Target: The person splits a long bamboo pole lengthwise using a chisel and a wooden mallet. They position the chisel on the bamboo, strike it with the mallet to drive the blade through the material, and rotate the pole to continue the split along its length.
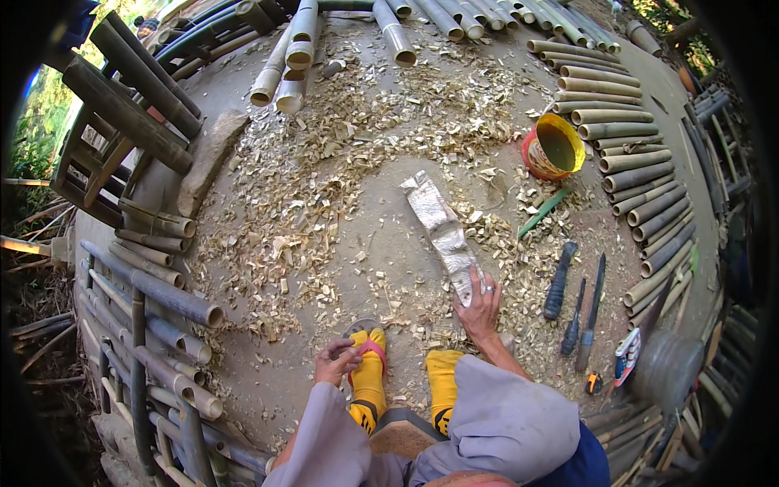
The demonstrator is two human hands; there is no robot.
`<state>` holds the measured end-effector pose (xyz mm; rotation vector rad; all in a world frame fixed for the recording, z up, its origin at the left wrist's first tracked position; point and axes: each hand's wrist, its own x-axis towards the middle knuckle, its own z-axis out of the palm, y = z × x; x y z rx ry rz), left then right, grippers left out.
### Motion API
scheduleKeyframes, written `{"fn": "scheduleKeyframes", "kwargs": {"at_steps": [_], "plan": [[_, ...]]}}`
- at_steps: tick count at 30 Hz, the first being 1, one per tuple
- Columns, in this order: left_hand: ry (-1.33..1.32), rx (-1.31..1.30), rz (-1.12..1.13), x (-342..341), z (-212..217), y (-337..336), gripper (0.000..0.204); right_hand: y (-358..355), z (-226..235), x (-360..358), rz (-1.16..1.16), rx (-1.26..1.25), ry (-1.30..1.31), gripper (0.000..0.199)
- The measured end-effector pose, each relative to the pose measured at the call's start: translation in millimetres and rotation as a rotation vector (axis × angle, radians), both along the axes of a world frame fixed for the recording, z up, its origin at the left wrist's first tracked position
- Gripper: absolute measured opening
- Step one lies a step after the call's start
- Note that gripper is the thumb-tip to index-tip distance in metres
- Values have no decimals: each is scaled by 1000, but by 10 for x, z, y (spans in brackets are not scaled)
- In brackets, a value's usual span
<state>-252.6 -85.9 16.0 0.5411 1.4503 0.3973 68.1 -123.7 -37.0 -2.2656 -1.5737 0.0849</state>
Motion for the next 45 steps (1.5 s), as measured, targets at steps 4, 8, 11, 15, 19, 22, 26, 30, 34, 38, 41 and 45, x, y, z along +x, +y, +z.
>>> {"fn": "scheduleKeyframes", "kwargs": {"at_steps": [4,8,11,15,19,22,26,30,34,38,41,45], "plan": [[-14,-9,4,-9,-22,-17,31,3,-18,-14,-8,5,11,78],[-22,-3,-15,-8,-37,-4,33,9,2,-37,-4,26,-5,78],[-21,-12,-23,31,-21,-2,34,2,7,-43,-3,25,-4,78],[-31,-16,-39,109,-9,-24,34,-15,-16,-20,-5,21,0,78],[-29,3,-89,218,20,-32,35,-25,-33,46,1,34,-4,77],[-24,-1,-96,217,7,-31,36,-17,-57,31,-16,8,19,77],[-35,6,-92,172,-22,-77,34,15,-61,-37,-11,-19,-17,77],[-8,30,-121,177,-108,-52,33,-4,-71,-22,-11,12,16,75],[-31,43,-116,132,-163,-108,34,7,-100,-78,-10,28,-7,73],[-44,39,-101,100,-210,-155,34,-15,-94,-71,-4,25,-41,72],[-53,48,-86,97,-220,-178,34,-12,-89,-56,-4,11,-26,73],[-57,57,-84,137,-215,-160,35,-34,-87,-2,-15,1,-9,74]]}}
